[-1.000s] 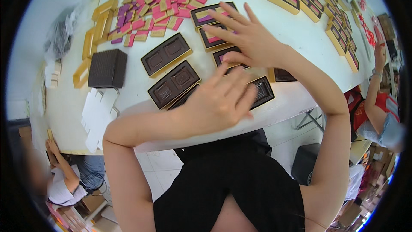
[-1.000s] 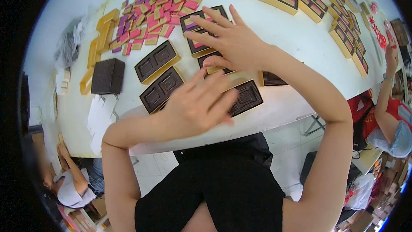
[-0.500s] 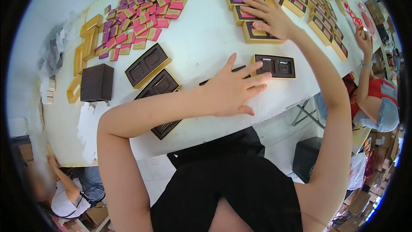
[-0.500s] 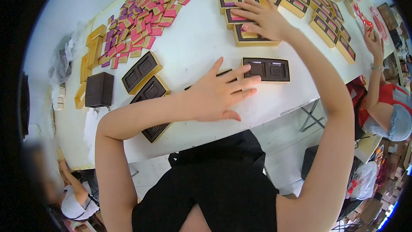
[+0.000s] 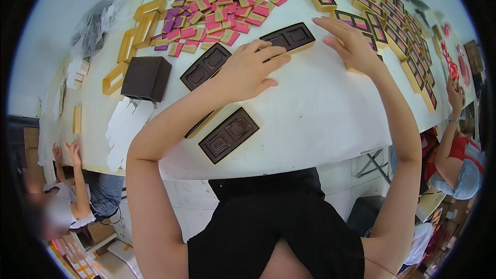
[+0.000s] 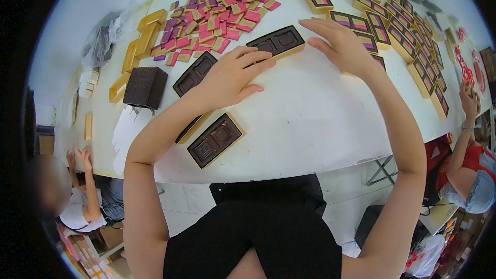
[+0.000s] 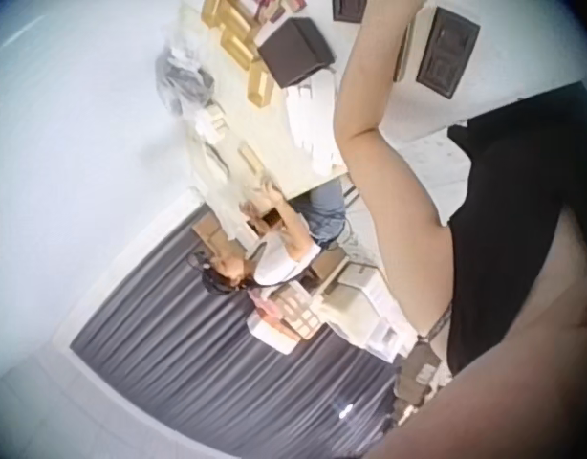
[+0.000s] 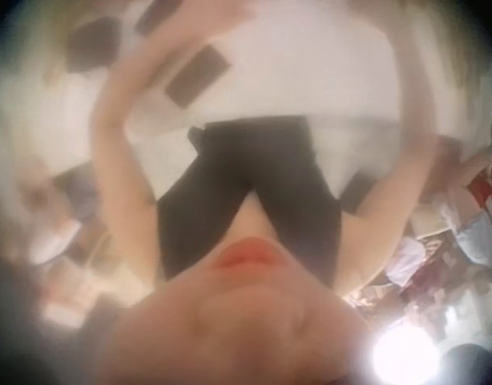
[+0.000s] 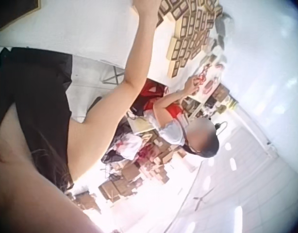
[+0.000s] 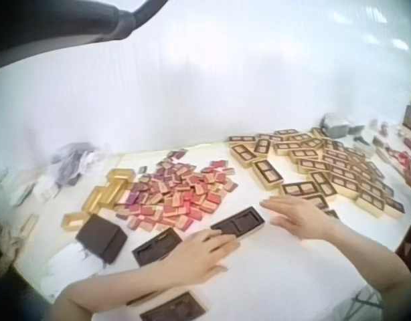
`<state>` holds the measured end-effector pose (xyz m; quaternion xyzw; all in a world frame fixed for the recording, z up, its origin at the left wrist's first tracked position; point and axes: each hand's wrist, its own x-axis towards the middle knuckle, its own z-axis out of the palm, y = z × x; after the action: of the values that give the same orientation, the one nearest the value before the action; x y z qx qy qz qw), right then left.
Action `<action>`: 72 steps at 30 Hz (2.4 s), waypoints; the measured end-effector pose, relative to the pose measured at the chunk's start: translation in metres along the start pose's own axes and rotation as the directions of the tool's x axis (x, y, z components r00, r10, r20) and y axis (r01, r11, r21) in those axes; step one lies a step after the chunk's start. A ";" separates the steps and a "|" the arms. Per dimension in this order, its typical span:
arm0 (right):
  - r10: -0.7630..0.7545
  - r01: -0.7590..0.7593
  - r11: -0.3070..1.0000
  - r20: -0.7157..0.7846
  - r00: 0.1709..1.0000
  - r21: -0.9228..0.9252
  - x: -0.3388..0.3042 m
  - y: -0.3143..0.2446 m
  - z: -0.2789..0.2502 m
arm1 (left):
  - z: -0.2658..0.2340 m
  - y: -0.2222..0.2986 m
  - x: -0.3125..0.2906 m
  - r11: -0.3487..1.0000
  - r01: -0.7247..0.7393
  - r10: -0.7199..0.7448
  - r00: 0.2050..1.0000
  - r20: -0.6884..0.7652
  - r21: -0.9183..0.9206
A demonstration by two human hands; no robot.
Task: The person assembles makeup compact palettes by placing dark brown plastic inserts into gold-colored boxes, then inserting pink and purple rectangular inserts into the compartments. The person arranges the completed units on the table.
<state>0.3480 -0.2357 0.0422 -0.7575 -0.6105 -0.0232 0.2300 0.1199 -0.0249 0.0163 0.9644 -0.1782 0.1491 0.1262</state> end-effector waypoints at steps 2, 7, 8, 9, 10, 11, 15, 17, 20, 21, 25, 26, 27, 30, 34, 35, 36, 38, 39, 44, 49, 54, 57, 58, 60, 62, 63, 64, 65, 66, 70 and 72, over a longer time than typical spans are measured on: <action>0.054 -0.055 0.996 -0.015 0.998 -0.077 0.036 -0.007 0.012 | -0.006 0.001 -0.005 0.999 0.026 -0.023 0.997 0.069 -0.040; 0.089 -0.102 0.988 -0.108 0.990 -0.113 0.127 0.048 0.074 | -0.010 0.009 -0.006 0.990 0.060 -0.063 0.998 0.019 0.126; 0.061 -0.069 0.992 -0.085 0.995 -0.103 0.135 0.059 0.084 | -0.006 0.006 -0.007 0.990 0.083 -0.090 0.994 0.056 0.110; 0.026 -0.030 0.996 -0.056 0.998 -0.084 0.141 0.056 0.091 | -0.003 0.004 -0.011 0.988 0.119 -0.128 0.987 0.095 0.095; 0.083 -0.079 0.984 0.017 0.996 -0.157 0.142 0.055 0.095 | -0.003 0.003 -0.014 0.986 0.131 -0.143 0.983 0.115 0.100; 0.048 -0.037 0.968 0.038 0.998 -0.250 0.139 0.055 0.099 | -0.005 0.002 -0.016 0.985 0.141 -0.155 0.979 0.136 0.104; -0.060 0.083 0.911 0.069 0.996 -0.403 0.106 0.038 0.078 | -0.006 0.003 -0.017 0.985 0.146 -0.158 0.975 0.156 0.087; -0.117 0.093 0.956 -0.072 0.990 -0.277 0.086 0.066 0.081 | -0.002 0.001 -0.016 0.991 0.120 -0.126 0.983 0.136 0.053; 0.092 -0.083 0.993 -0.118 0.989 0.078 0.070 0.012 0.044 | -0.005 -0.006 -0.023 0.994 0.109 -0.109 0.985 0.136 0.005; 0.146 -0.124 0.975 -0.112 0.983 0.185 0.062 -0.003 0.034 | -0.005 -0.006 -0.024 0.995 0.101 -0.099 0.985 0.141 -0.007; -0.371 0.377 0.885 0.076 0.926 -0.272 0.023 -0.009 0.033 | -0.007 -0.005 -0.022 0.996 0.094 -0.092 0.981 0.168 -0.004; -0.335 0.357 0.901 0.128 0.934 -0.247 0.019 -0.011 0.029 | -0.006 -0.005 -0.021 0.996 0.091 -0.088 0.982 0.165 -0.006; -0.339 0.365 0.886 0.138 0.931 -0.287 0.016 -0.018 0.026 | -0.007 -0.004 -0.021 0.996 0.093 -0.091 0.983 0.160 -0.003; -0.321 0.348 0.882 0.134 0.938 -0.318 0.009 -0.039 0.036 | -0.004 -0.004 -0.024 0.996 0.094 -0.092 0.985 0.146 -0.003; -0.284 0.346 0.869 0.216 0.934 -0.355 0.032 -0.042 0.026 | -0.006 -0.003 -0.026 0.996 0.091 -0.089 0.986 0.142 -0.011; -0.120 0.185 0.934 0.221 0.968 -0.304 0.052 -0.043 0.022 | -0.006 -0.003 -0.027 0.996 0.094 -0.093 0.986 0.139 -0.006; 0.051 0.012 0.966 0.235 0.971 -0.258 0.074 -0.048 0.018 | -0.007 -0.004 -0.028 0.996 0.092 -0.091 0.987 0.134 -0.003; -0.012 0.030 0.988 0.122 0.992 -0.151 0.102 -0.027 0.029 | -0.007 -0.003 -0.025 0.998 0.064 -0.063 0.994 0.094 -0.011; -0.250 0.246 0.963 -0.028 0.968 -0.111 0.112 -0.005 0.050 | -0.007 -0.003 -0.022 0.999 0.050 -0.049 0.997 0.062 -0.014; -0.102 0.097 0.995 0.144 0.984 0.040 0.143 -0.006 0.078 | -0.019 -0.004 -0.029 0.973 0.197 -0.208 0.974 0.094 0.117; 0.098 -0.241 0.806 0.280 0.955 0.541 0.129 -0.003 0.055 | -0.052 0.005 -0.049 0.912 0.330 -0.375 0.912 0.168 0.243; 0.111 -0.393 0.534 0.399 0.910 0.749 0.109 -0.025 0.036 | -0.032 -0.010 -0.068 0.948 0.266 -0.281 0.957 0.073 0.175; 0.147 -0.413 0.507 0.396 0.906 0.757 0.099 -0.055 0.040 | -0.021 -0.010 -0.069 0.942 0.293 -0.299 0.954 0.011 0.164; 0.157 -0.424 0.520 0.405 0.901 0.742 0.098 -0.067 0.041 | -0.020 -0.013 -0.070 0.936 0.320 -0.320 0.947 -0.022 0.149; 0.144 -0.404 0.629 0.410 0.900 0.664 0.092 -0.097 0.036 | -0.026 -0.008 -0.070 0.918 0.364 -0.373 0.927 0.030 0.156; 0.078 -0.230 0.825 0.300 0.951 0.516 0.085 -0.115 0.047 | -0.025 -0.009 -0.072 0.923 0.350 -0.358 0.934 0.020 0.163; -0.016 -0.077 0.922 0.237 0.971 0.379 0.081 -0.122 0.046 | -0.024 -0.011 -0.072 0.927 0.338 -0.345 0.938 0.013 0.163; -0.146 0.076 0.949 0.211 0.967 0.307 0.080 -0.125 0.047 | -0.025 -0.012 -0.072 0.927 0.334 -0.343 0.939 0.022 0.172; -0.275 0.229 0.946 0.194 0.942 0.230 0.079 -0.127 0.048 | -0.025 -0.013 -0.074 0.925 0.344 -0.351 0.936 0.017 0.163; -0.392 0.370 0.918 0.188 0.901 0.143 0.077 -0.127 0.047 | -0.025 -0.014 -0.073 0.927 0.345 -0.351 0.936 0.012 0.150; -0.363 0.333 0.931 0.294 0.884 0.148 0.074 -0.119 0.055 | -0.022 -0.015 -0.073 0.924 0.357 -0.361 0.932 0.004 0.138; -0.327 0.274 0.928 0.197 0.924 0.252 0.067 -0.124 0.053 | -0.022 -0.016 -0.073 0.928 0.344 -0.348 0.938 0.003 0.146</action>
<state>0.2363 -0.1359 0.0554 -0.6214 -0.7416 0.0992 0.2323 0.0551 0.0184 0.0096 0.9893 0.0038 0.1229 0.0782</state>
